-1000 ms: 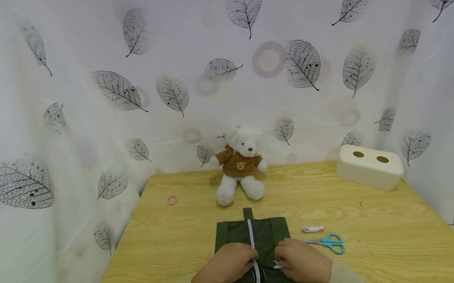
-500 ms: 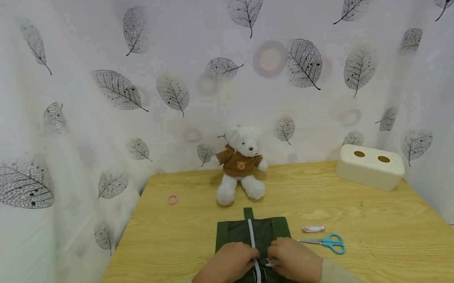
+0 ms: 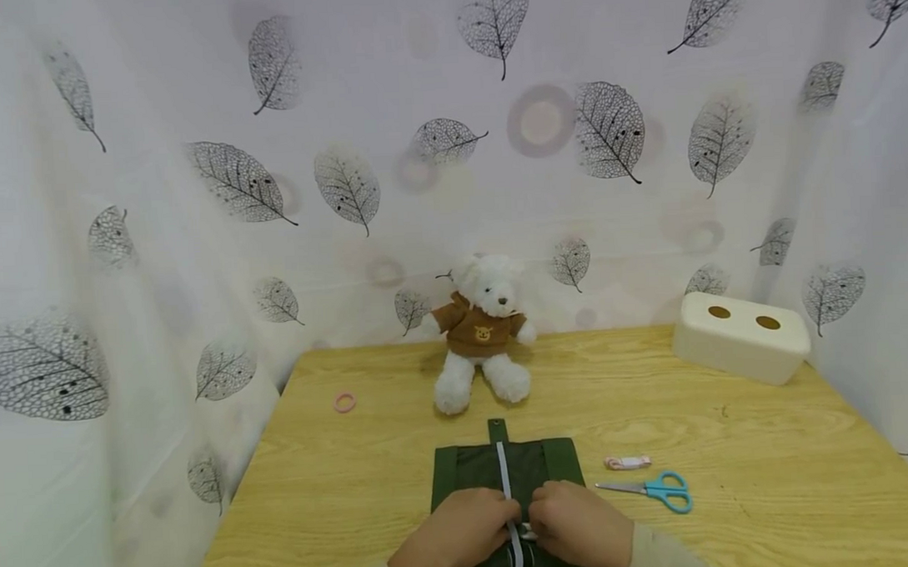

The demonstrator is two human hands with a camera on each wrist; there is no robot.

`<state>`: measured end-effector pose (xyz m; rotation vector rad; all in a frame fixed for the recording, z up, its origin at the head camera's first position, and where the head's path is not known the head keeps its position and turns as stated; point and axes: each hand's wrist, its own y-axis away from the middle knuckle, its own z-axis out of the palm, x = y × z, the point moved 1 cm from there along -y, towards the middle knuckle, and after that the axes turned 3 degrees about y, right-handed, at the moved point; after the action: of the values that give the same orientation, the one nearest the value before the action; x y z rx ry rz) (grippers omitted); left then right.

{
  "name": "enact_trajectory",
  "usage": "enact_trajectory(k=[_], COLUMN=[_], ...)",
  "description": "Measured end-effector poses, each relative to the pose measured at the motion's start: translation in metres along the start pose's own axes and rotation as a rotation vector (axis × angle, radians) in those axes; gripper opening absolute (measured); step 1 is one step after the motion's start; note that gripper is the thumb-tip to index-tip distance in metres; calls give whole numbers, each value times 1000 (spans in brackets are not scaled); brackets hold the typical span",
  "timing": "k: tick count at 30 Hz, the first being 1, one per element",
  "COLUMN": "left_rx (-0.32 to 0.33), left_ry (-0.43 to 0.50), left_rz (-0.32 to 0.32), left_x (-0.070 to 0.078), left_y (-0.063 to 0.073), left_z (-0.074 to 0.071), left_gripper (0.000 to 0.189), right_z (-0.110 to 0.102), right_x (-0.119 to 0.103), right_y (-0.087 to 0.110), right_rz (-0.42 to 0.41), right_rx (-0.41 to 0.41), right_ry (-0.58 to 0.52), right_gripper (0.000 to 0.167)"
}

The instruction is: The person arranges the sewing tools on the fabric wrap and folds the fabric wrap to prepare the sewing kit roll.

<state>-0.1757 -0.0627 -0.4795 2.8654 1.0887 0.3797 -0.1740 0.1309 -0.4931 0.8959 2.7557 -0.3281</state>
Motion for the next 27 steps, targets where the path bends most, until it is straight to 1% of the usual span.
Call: enact_trajectory(k=[4, 11, 16, 19, 21, 24, 27], left_rx=[-1, 1, 3, 2, 8, 15, -10], left_ry=[0, 5, -2, 11, 24, 37, 53], left_rz=[-11, -11, -13, -17, -13, -6, -24], left_x=[1, 1, 1, 1, 0, -2, -3], left_y=[-1, -2, -3, -2, -1, -1, -2], left_z=[-1, 0, 1, 2, 3, 5, 6], left_gripper=[5, 5, 6, 6, 4, 2, 7], right_z=[1, 2, 4, 5, 4, 1, -3], right_x=[-1, -2, -4, -3, -2, 1, 3], right_y=[-3, -5, -6, -4, -2, 3, 7], right_rz=[-10, 0, -45, -77, -64, -13, 46], right_rx=[4, -24, 30, 71, 74, 50, -2], right_ry=[5, -2, 6, 12, 1, -18, -30], right_gripper=[22, 19, 20, 20, 18, 18, 20])
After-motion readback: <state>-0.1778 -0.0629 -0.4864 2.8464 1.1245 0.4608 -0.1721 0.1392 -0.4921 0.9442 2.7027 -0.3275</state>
